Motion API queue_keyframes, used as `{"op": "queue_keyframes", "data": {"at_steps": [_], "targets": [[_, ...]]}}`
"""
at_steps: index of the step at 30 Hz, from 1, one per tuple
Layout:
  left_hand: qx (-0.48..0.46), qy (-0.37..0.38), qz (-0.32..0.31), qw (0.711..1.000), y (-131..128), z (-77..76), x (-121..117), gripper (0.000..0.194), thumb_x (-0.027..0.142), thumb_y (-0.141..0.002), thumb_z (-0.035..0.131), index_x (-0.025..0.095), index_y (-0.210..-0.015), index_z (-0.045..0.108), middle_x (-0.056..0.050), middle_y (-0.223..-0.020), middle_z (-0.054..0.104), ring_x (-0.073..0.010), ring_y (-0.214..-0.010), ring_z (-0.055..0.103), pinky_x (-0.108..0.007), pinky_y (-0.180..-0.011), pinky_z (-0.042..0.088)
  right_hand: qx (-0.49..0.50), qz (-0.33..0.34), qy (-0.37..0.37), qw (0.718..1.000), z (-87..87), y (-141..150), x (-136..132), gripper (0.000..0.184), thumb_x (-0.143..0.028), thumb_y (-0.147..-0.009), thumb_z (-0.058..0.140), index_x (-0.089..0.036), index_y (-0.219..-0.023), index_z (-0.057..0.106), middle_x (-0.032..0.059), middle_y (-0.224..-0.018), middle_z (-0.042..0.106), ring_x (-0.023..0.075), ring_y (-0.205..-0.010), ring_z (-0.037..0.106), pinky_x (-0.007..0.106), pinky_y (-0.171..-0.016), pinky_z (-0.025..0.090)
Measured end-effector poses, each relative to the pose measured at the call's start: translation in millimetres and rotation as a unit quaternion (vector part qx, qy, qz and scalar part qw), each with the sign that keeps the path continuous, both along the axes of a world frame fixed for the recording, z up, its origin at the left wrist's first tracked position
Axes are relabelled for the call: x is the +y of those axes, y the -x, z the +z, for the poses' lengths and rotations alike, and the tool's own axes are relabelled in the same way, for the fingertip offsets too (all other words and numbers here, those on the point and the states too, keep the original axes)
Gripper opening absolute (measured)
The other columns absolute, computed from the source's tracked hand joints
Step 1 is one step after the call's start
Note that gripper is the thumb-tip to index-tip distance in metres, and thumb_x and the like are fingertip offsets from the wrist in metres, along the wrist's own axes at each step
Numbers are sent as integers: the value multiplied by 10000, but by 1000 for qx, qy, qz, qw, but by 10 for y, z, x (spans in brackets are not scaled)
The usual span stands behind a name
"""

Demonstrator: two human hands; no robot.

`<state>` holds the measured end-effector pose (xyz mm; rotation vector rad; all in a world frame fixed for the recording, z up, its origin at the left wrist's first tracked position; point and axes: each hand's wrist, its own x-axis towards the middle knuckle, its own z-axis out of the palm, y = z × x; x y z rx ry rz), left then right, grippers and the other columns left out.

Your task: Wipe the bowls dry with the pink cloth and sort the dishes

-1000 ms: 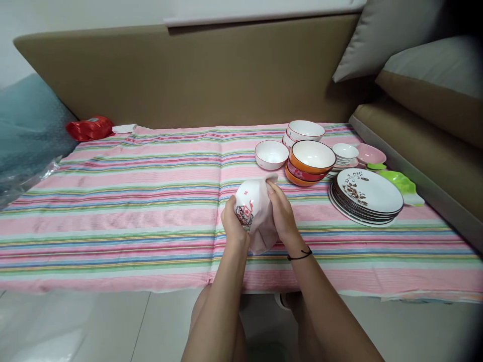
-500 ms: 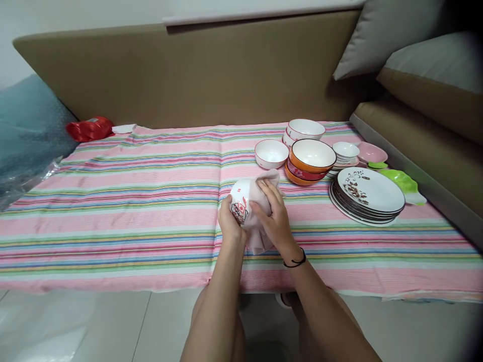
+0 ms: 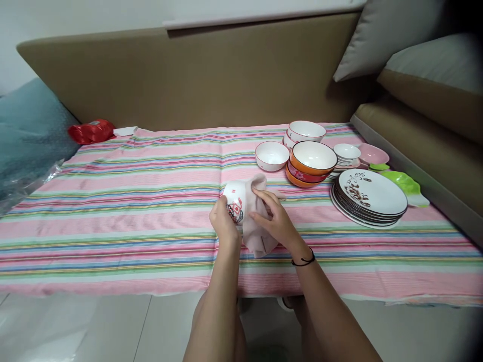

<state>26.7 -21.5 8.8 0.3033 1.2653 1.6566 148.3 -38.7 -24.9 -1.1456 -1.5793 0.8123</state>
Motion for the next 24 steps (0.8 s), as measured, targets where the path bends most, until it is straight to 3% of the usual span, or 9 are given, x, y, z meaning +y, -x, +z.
{"op": "queue_keyframes", "data": {"at_steps": [6,12,16,20,24], "targets": [[48,-19,-1,999,47,-26,2,297,357,-652,638,195,-580,400,74,-517,369,-62,-437,350,-214,-436,272,20,-9,-10,1000,9,9,4,515,-231,-777,697,-300,-1276,592,78,-1327,504,242,-1258,470,413,-1006,473],[1,24,12,1000,30,0,12,232,350,-618,631,176,-621,477,54,-571,458,-70,-460,407,-216,-452,323,40,-14,-79,996,54,7,14,213,-209,-781,697,-283,-975,749,56,-1121,593,209,-1097,571,368,-975,475],[-12,31,17,999,17,-1,19,230,354,-613,627,175,-639,485,48,-577,471,-77,-463,418,-219,-449,331,64,-7,-74,995,45,23,14,143,-217,-798,678,-275,-897,763,51,-1130,601,212,-1098,577,353,-934,496],[6,21,23,999,8,-14,18,243,351,-623,616,185,-611,440,61,-550,414,-65,-449,368,-216,-448,318,46,-18,-44,998,26,27,18,249,-226,-785,693,-271,-1029,719,55,-1191,590,228,-1166,547,386,-1013,459],[50,2,27,998,11,-49,11,288,374,-659,610,196,-590,394,64,-538,357,-66,-454,334,-215,-438,276,70,6,62,996,-27,12,36,516,-267,-765,712,-277,-1253,544,67,-1307,548,233,-1175,550,388,-965,507]]}}
